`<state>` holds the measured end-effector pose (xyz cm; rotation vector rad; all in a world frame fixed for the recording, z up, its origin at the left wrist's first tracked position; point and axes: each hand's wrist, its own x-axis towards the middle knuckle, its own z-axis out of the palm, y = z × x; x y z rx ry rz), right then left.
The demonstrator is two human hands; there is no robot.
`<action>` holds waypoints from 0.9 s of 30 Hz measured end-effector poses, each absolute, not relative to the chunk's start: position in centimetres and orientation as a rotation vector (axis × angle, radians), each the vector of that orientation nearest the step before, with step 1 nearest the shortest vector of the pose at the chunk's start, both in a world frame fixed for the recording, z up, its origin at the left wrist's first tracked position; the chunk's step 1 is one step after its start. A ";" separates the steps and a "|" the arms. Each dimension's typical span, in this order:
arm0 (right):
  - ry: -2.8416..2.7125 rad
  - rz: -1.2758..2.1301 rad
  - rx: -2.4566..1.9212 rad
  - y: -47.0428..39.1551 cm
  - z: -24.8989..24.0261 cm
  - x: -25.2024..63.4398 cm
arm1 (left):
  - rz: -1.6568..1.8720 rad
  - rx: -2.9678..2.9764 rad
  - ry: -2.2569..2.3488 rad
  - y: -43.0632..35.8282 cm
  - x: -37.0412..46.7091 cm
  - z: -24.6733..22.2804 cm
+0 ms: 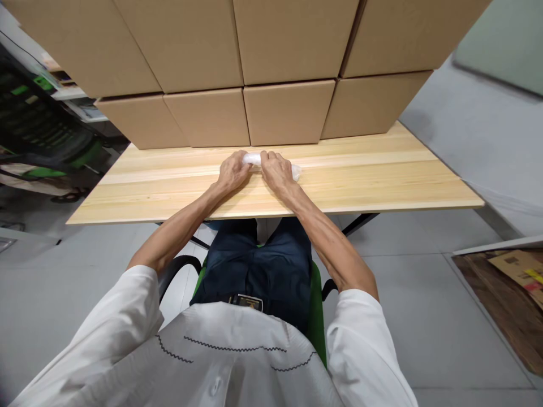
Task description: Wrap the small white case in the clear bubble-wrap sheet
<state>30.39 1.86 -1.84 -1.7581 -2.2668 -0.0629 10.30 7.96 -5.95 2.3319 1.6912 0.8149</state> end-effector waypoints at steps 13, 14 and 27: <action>-2.050 -0.371 -1.571 4.6 -2.4 28.2 | 1.587 0.975 0.902 7.6 16.6 -6.3; -2.051 -0.371 -1.568 4.7 -2.6 28.1 | 1.568 0.899 0.860 7.4 16.8 -6.1; -2.140 -0.149 -1.631 3.3 -4.1 27.8 | 1.422 0.615 0.789 8.7 16.8 -7.6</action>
